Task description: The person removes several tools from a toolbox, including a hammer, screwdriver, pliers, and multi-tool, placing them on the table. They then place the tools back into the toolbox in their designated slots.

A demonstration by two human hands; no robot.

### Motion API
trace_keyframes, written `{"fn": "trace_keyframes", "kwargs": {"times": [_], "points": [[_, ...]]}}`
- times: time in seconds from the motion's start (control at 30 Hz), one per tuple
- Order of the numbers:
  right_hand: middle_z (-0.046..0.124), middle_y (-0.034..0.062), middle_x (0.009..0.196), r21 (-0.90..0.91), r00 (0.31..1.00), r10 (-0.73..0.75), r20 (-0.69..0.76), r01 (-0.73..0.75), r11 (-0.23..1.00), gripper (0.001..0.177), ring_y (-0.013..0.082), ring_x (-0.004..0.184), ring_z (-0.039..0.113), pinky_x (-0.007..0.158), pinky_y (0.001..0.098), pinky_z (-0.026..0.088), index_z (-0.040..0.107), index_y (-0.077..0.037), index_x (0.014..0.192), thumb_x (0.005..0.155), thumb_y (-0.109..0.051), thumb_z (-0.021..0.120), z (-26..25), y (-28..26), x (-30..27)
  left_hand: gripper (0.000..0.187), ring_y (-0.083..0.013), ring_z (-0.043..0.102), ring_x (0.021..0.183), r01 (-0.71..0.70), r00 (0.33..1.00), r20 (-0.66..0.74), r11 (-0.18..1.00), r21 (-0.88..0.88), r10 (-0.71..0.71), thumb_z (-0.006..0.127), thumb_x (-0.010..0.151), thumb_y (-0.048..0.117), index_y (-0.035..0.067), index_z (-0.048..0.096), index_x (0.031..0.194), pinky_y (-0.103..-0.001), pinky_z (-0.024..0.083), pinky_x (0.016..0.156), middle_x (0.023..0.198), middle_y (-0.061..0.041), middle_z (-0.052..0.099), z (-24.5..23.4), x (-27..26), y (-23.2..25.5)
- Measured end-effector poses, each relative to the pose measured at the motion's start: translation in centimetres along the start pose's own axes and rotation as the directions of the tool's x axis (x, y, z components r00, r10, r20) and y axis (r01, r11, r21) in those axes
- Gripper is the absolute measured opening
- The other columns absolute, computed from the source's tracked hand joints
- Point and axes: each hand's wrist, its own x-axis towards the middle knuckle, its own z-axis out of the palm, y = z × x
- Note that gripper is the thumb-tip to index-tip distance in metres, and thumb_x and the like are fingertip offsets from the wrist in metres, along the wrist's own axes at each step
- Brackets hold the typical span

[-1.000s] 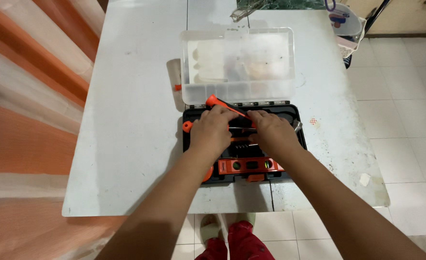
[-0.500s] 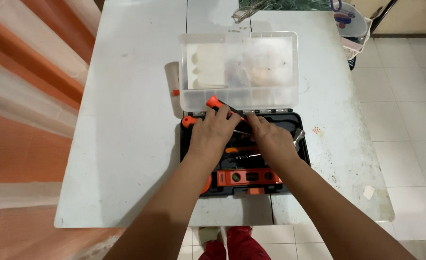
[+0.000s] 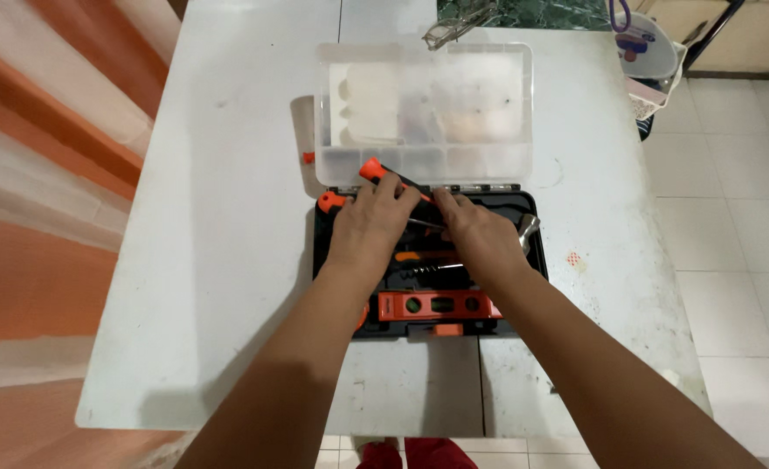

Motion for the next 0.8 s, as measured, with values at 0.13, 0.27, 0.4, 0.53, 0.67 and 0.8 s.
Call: {"fn": "trace_keyframes", "kwargs": {"times": [0.13, 0.27, 0.4, 0.53, 0.67, 0.8], "points": [[0.068, 0.0110, 0.121, 0.038, 0.996, 0.058, 0.065, -0.060, 0.997, 0.056, 0.0311, 0.103, 0.069, 0.074, 0.0446, 0.057, 0.050, -0.008, 0.139, 0.086, -0.001, 0.068, -0.4, 0.5, 2.2, 0.033, -0.0321, 0.062, 0.107, 0.025, 1.000, -0.012, 1.000, -0.018, -0.026, 0.066, 0.086, 0.001, 0.013, 0.063, 0.116, -0.048, 0.054, 0.087, 0.116, -0.010, 0.058, 0.6, 1.6, -0.6], [0.066, 0.0125, 0.122, 0.102, 0.985, 0.110, 0.135, -0.124, 0.987, 0.058, 0.0329, 0.109, 0.066, 0.080, 0.0452, 0.056, 0.052, -0.010, 0.138, 0.083, -0.005, 0.072, -0.9, 0.8, 2.9, 0.037, -0.0316, 0.062, 0.106, 0.044, 0.999, -0.027, 0.997, -0.059, -0.045, 0.066, 0.082, -0.003, 0.013, 0.063, 0.115, -0.046, 0.053, 0.090, 0.116, -0.009, 0.058, 0.9, 1.9, -0.7], [0.060, 0.0188, 0.130, 0.297, 0.980, 0.126, 0.153, -0.167, 0.940, 0.061, 0.0377, 0.114, 0.061, 0.092, 0.0450, 0.053, 0.055, -0.010, 0.139, 0.082, -0.008, 0.075, -1.1, 1.9, 2.8, 0.037, -0.0318, 0.061, 0.107, 0.069, 0.996, -0.039, 0.980, -0.185, -0.078, 0.073, 0.077, 0.001, 0.013, 0.066, 0.111, -0.045, 0.052, 0.093, 0.115, -0.008, 0.058, 0.5, 1.5, -0.8], [0.058, 0.0221, 0.136, 0.238, 0.994, 0.059, 0.093, -0.080, 0.968, 0.055, 0.0402, 0.124, 0.055, 0.099, 0.0453, 0.049, 0.058, -0.005, 0.136, 0.082, -0.005, 0.073, -0.5, 2.7, 2.7, 0.037, -0.0327, 0.059, 0.109, 0.111, 0.991, -0.052, 0.968, -0.225, -0.126, 0.077, 0.078, 0.005, 0.013, 0.067, 0.113, -0.045, 0.052, 0.093, 0.116, -0.007, 0.059, -0.2, 1.6, -0.1], [0.058, 0.0235, 0.136, 0.220, 1.000, 0.005, 0.011, -0.007, 0.975, 0.049, 0.0403, 0.126, 0.055, 0.099, 0.0453, 0.050, 0.058, 0.000, 0.133, 0.085, -0.005, 0.071, -0.5, 2.7, 2.2, 0.036, -0.0304, 0.060, 0.110, 0.123, 0.987, -0.073, 0.964, -0.236, -0.144, 0.073, 0.082, 0.004, 0.014, 0.067, 0.116, -0.043, 0.055, 0.091, 0.119, -0.005, 0.059, -1.1, 1.4, 0.5], [0.064, 0.0185, 0.122, 0.277, 0.994, 0.073, 0.081, -0.093, 0.956, 0.044, 0.0381, 0.117, 0.060, 0.094, 0.0458, 0.053, 0.059, -0.002, 0.132, 0.089, -0.005, 0.068, -2.2, 1.9, 2.1, 0.041, -0.0303, 0.059, 0.112, 0.129, 0.988, -0.057, 0.965, -0.228, -0.146, 0.073, 0.084, 0.004, 0.015, 0.065, 0.123, -0.044, 0.056, 0.089, 0.123, -0.006, 0.056, -1.9, 1.5, 1.2]]}}
